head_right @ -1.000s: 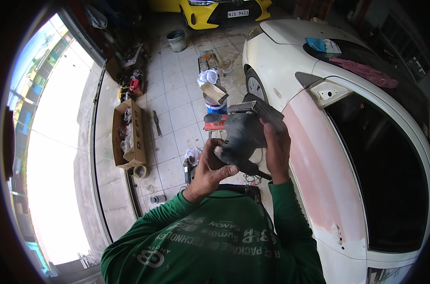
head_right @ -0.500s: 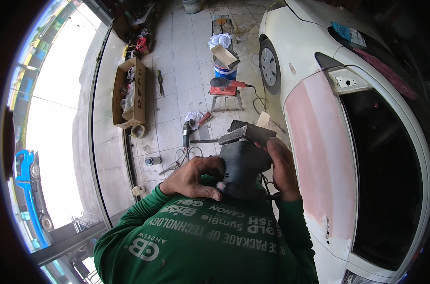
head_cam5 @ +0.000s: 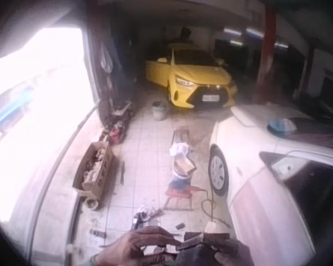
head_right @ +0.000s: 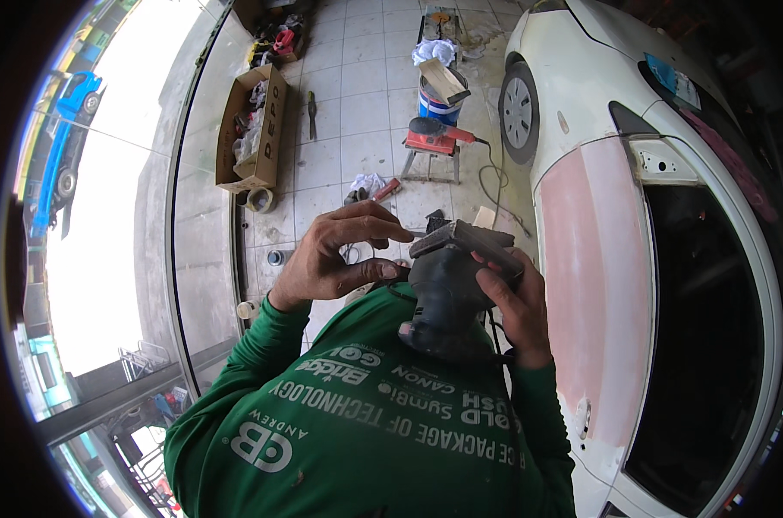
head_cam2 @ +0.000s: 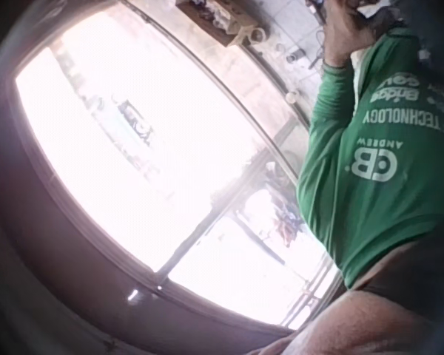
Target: The person uses a red electric sander to smooth a pink primer patch on a white car door. They then switch to a black sander, attach a sanding pad, and continue sanding the same area.
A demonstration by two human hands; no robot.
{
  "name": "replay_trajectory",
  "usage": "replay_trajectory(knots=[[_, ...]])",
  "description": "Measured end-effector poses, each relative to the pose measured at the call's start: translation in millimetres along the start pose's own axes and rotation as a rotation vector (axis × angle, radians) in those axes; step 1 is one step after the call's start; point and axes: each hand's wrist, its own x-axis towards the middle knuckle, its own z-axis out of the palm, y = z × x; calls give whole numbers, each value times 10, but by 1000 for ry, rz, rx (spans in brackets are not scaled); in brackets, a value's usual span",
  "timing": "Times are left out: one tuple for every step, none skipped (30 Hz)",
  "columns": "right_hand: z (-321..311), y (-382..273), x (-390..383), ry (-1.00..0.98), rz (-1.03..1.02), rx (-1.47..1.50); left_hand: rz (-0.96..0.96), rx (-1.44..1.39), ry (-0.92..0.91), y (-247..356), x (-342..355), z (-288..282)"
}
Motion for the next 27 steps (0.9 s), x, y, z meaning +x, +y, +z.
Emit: replay_trajectory(knots=[[7,-17,5,-16,-22,11,-41,-71,44,-50,8,83],[17,11,-2,2,-46,42,-80,-140,101,-161,-4,189],[11,70,-42,30,-72,69,-111,-215,151,-298,-12,265],[-6,120,-63,57,-104,98,-224,-269,33,-477,-64,310],[14,150,-59,72,-168,76,-353,-357,-61,-499,-111,320],[56,170,-75,121,-210,121,-479,-453,-159,-513,-161,382],[119,190,-88,167,-252,168,-373,-490,-94,-646,-226,540],[116,237,-109,214,-287,210,-353,-566,-39,-596,-167,601],[17,364,-121,234,-276,168,-333,-645,11,-474,-97,653],[-35,462,-121,248,-285,233,-313,-724,61,-332,-25,683],[-36,543,-132,273,-295,303,-290,-579,48,-201,100,634],[4,603,-118,286,-310,380,-275,-589,80,-141,145,669],[53,651,-108,301,-324,458,-260,-599,111,-91,187,724],[106,677,-74,320,-344,535,-240,-608,134,-34,252,756],[153,664,-61,354,-368,609,-285,-864,150,117,293,795],[154,579,-74,323,-365,722,-164,-696,151,172,353,780],[192,496,-90,284,-352,849,-55,-520,160,211,350,763],[217,398,-83,247,-340,971,53,-344,169,226,347,753],[179,336,-74,262,-250,1046,162,-332,208,134,333,791],[165,307,-73,277,-162,1125,141,-354,180,93,287,811],[153,394,-97,494,-59,1083,116,-370,149,59,225,834],[210,519,-2,618,-384,692,90,-386,119,10,195,840],[355,668,101,719,-667,273,97,-357,105,-16,176,824],[327,709,85,661,-741,162,34,-385,108,-9,159,822],[306,732,90,600,-824,58,-30,-411,113,21,150,816],[287,752,77,533,-908,-41,-91,-441,126,49,152,818],[275,811,152,498,-911,7,82,-214,149,-49,182,834]])
